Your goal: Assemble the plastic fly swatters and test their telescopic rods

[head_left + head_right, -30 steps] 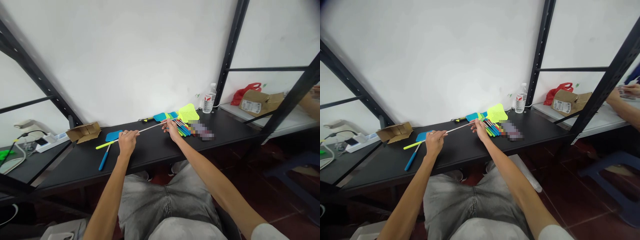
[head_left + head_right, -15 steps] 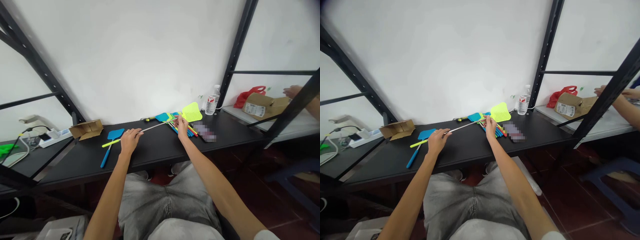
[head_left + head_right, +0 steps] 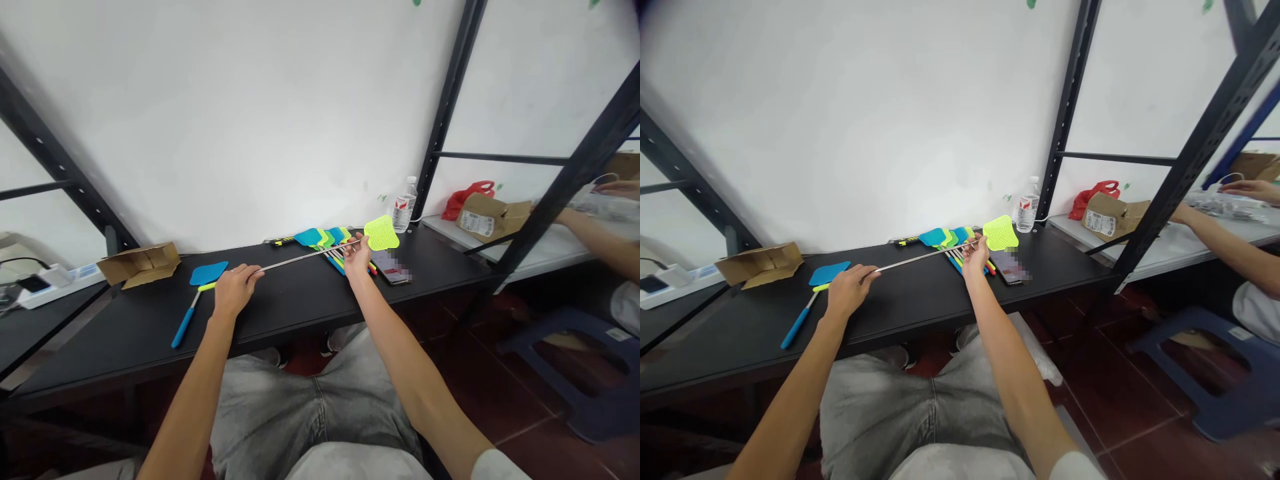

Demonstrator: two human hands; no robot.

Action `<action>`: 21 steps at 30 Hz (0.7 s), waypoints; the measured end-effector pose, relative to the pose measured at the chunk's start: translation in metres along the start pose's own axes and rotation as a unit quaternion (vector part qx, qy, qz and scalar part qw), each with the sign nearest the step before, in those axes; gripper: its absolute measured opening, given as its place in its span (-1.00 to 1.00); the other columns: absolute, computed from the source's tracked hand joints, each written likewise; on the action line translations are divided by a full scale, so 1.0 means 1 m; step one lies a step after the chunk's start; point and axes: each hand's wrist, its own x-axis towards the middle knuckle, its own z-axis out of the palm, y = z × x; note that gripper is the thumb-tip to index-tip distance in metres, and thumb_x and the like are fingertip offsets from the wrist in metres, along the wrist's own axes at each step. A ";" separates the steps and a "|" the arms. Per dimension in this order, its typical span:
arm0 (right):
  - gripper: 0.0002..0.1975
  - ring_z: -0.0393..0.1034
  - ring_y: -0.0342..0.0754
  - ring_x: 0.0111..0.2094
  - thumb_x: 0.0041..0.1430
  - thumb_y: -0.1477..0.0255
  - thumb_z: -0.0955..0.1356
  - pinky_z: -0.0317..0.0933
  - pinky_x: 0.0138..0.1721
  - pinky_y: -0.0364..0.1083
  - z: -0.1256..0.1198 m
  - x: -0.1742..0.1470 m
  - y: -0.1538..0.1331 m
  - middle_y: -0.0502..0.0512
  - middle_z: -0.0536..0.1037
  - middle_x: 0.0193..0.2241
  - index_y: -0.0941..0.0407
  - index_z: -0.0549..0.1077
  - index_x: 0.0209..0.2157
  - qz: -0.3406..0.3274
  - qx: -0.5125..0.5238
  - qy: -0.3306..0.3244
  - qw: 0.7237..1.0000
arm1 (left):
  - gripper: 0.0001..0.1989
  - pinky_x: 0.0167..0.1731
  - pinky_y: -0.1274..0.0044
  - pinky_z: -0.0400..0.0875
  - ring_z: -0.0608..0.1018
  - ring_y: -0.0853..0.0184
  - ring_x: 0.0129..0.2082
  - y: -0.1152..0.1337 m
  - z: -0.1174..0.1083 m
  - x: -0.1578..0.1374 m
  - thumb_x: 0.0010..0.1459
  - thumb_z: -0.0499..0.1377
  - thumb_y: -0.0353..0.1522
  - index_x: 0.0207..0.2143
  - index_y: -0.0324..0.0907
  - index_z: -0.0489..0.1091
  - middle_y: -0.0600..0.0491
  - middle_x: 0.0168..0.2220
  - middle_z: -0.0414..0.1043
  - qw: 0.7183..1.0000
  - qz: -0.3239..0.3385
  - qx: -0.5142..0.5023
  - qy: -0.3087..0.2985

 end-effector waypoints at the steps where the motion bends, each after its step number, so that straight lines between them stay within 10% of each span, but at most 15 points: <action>1: -0.73 0.21 -0.27 -0.66 0.34 0.18 0.26 0.03 -0.70 -0.25 0.000 0.000 0.000 -0.11 0.43 -0.55 0.08 0.37 -0.32 0.000 -0.002 0.001 1.000 | -0.60 -0.40 0.47 0.13 0.53 0.25 -0.30 0.001 0.000 -0.001 0.35 -0.03 -0.09 -0.13 -0.06 0.53 0.01 -0.33 0.53 1.000 -0.003 -0.001 -0.001; 21: -0.66 0.30 -0.23 -0.59 0.22 0.08 0.36 0.10 -0.67 -0.25 0.001 -0.010 0.019 -0.06 0.53 -0.45 0.05 0.30 -0.38 0.047 -0.063 -0.125 0.989 | -0.58 -0.45 0.47 0.11 0.58 0.26 -0.23 0.013 0.004 -0.005 0.36 -0.06 -0.09 -0.09 -0.01 0.54 0.04 -0.20 0.60 0.999 -0.037 0.013 -0.013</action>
